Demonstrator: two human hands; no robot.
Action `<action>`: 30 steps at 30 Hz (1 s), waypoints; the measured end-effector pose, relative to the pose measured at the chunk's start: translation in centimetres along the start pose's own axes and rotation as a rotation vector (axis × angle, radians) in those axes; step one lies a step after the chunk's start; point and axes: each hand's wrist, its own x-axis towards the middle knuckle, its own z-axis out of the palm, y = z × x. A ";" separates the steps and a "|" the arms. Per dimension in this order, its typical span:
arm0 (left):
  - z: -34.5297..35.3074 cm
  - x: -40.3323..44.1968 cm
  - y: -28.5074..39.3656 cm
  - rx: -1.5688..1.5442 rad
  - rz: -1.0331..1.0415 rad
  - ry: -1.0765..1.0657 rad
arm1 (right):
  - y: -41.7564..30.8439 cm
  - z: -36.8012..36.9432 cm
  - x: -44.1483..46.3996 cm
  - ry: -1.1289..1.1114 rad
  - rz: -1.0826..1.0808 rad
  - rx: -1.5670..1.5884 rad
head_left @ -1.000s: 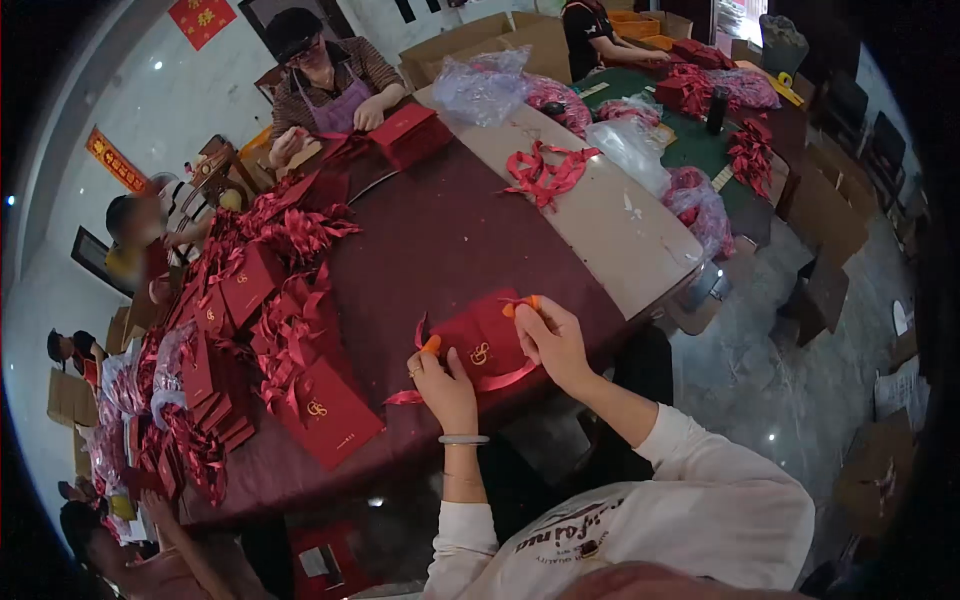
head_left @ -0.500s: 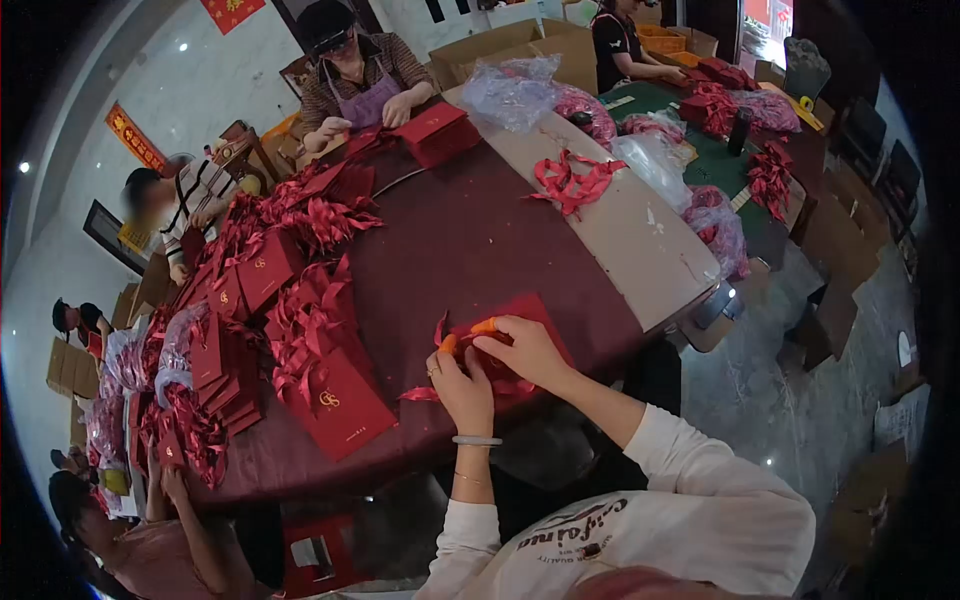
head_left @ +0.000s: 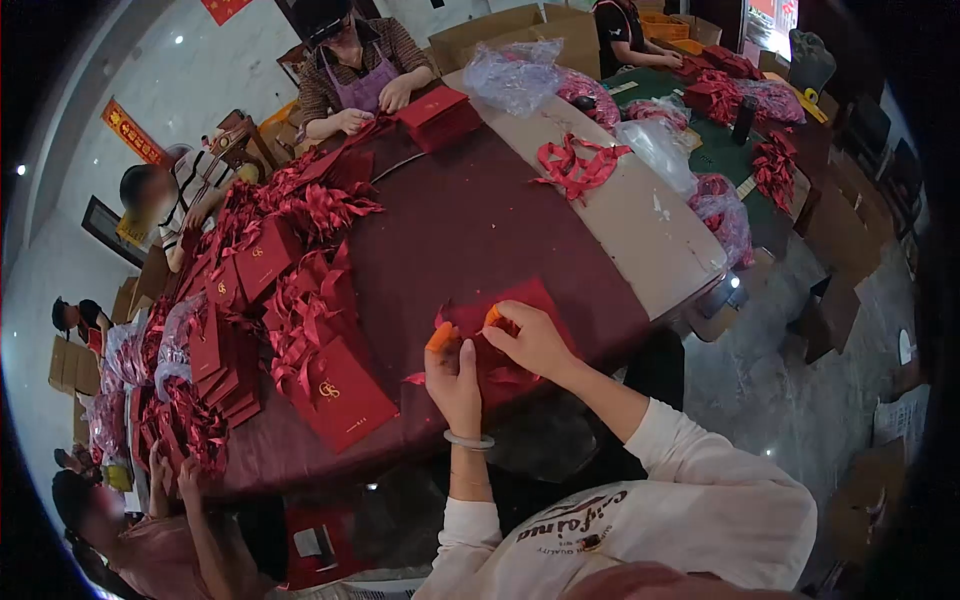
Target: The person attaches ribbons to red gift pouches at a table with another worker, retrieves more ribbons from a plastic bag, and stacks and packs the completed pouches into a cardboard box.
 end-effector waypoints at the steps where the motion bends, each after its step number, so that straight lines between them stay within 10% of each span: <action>1: -0.2 0.1 0.4 0.004 -0.004 0.002 | 0.1 0.0 0.0 -0.013 0.015 0.026; 30: -1.8 1.3 0.7 0.003 -0.364 -0.166 | 0.6 -0.8 1.5 -0.176 -0.182 -0.370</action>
